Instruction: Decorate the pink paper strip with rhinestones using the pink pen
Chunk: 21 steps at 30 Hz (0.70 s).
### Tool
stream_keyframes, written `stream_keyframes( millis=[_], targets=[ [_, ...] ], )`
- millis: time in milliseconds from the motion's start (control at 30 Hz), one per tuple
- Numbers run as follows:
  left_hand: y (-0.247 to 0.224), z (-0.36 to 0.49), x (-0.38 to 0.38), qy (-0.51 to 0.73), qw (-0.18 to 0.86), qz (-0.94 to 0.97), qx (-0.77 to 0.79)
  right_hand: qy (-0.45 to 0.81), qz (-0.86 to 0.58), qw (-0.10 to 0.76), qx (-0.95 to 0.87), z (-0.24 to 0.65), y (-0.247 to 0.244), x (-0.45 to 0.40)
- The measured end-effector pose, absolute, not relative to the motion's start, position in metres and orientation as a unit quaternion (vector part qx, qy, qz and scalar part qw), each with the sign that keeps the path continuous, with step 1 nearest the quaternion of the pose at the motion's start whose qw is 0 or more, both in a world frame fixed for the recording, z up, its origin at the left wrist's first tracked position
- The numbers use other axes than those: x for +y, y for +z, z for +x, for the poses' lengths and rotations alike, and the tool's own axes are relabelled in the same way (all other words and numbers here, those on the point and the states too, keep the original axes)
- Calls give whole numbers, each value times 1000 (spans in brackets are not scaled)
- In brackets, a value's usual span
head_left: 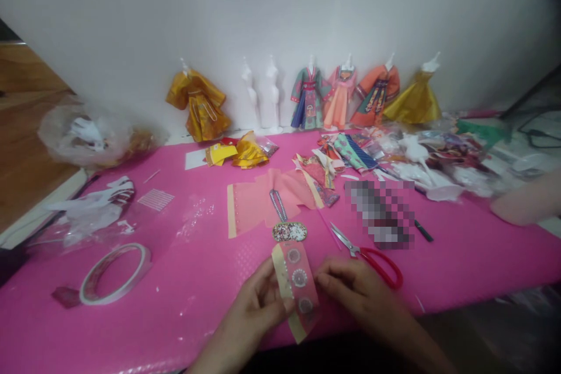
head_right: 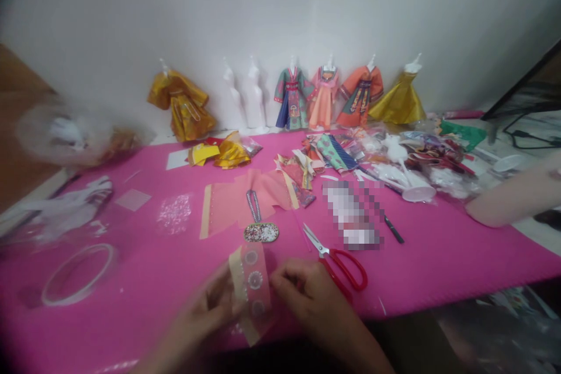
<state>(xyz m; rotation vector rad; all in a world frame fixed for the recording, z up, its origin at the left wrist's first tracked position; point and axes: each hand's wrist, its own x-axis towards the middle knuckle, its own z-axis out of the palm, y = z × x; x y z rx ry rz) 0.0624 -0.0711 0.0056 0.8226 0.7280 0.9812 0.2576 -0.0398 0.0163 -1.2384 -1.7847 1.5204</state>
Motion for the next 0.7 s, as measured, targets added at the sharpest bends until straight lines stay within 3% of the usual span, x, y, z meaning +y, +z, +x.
stream_keyframes(
  millis=[233, 700],
  targets=[
    [1, 65, -74, 423, 746, 373, 353, 551, -482, 306, -608, 249, 12, -41],
    [-21, 67, -74, 390, 783, 357, 327, 575, -468, 348, -574, 240, -4, -38]
  ],
)
